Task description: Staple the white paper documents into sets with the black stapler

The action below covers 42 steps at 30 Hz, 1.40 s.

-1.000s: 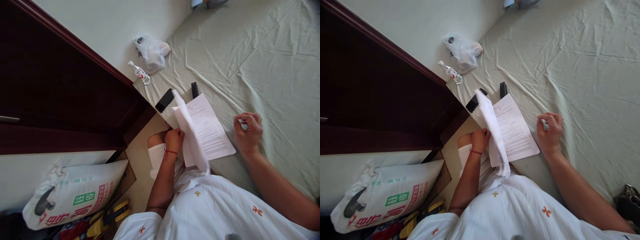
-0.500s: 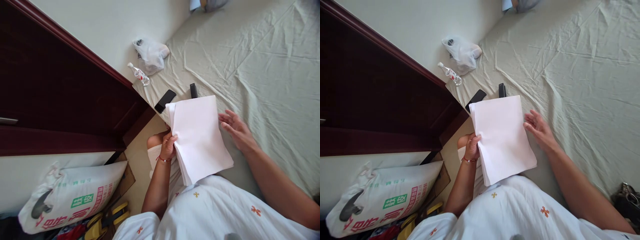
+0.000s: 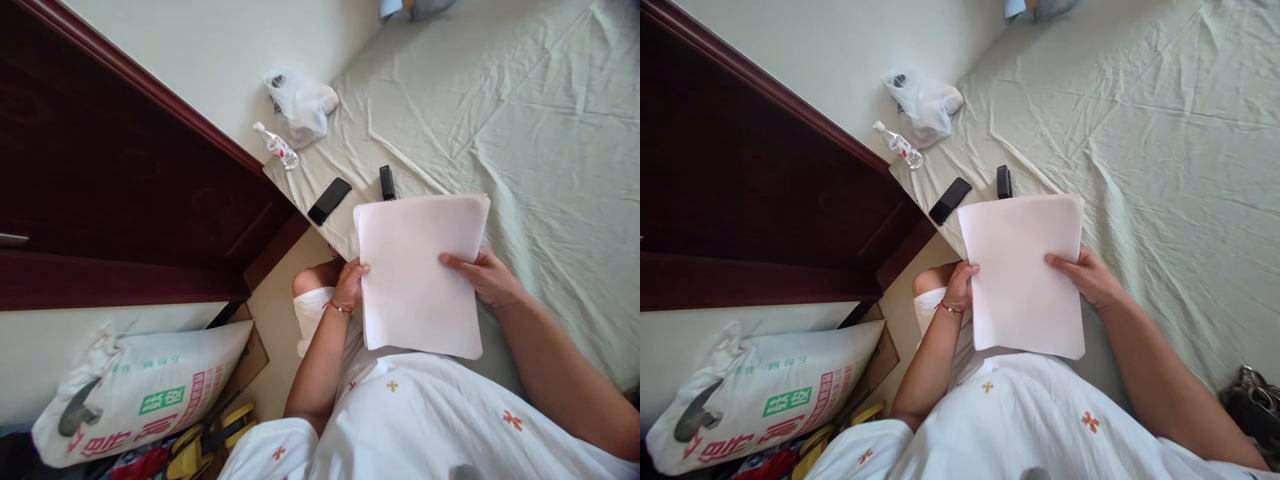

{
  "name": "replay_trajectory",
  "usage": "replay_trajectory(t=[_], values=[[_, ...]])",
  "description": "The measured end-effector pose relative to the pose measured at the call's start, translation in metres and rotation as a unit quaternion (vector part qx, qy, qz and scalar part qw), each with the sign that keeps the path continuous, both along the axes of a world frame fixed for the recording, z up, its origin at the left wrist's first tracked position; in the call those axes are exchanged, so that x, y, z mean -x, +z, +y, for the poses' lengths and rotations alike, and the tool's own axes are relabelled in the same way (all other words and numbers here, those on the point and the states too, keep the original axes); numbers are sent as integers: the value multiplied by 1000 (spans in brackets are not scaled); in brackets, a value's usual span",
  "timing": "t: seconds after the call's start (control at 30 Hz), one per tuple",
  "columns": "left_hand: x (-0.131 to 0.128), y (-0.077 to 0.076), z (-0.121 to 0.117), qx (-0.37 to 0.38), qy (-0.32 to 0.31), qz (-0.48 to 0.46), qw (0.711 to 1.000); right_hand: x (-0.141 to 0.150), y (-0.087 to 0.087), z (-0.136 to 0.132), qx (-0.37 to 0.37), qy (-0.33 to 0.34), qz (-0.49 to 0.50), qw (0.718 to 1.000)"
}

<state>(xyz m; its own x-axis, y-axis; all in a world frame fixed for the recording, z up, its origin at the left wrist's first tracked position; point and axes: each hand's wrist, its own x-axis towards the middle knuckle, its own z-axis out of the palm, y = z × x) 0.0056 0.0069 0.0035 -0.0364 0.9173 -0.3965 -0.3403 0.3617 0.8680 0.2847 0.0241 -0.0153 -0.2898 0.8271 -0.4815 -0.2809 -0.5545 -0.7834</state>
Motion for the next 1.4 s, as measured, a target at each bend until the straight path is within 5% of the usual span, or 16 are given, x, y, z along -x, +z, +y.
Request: replay_trajectory(t=[0.17,0.37,0.57,0.67,0.73,0.83,0.9,0.97,1.17,1.4], values=[[-5,6,27,-48,5,-7,999,0,0,3,-9,15,-30,999],[-10,8,57,-2,42,-9,999,-4,3,3,15,17,-45,999],[-10,7,71,-33,-37,-66,997,-9,0,8,49,20,-47,998],[-8,4,81,-47,-72,-81,993,-11,0,12,-30,44,-133,990],[-8,0,87,-44,-78,-70,994,-12,5,18,-142,-5,-270,952],[-11,-5,93,-39,-93,-65,993,-12,24,33,-309,-116,-477,815],[-14,-7,96,-41,-106,-71,991,-6,39,48,-392,-109,-533,742],[-16,-7,98,-45,-111,-77,990,5,49,67,-450,-48,-538,712],[-12,-8,99,-42,-105,-71,991,39,34,114,-480,141,-464,731],[-2,-18,112,-26,-23,41,999,35,14,161,-459,207,-434,747]])
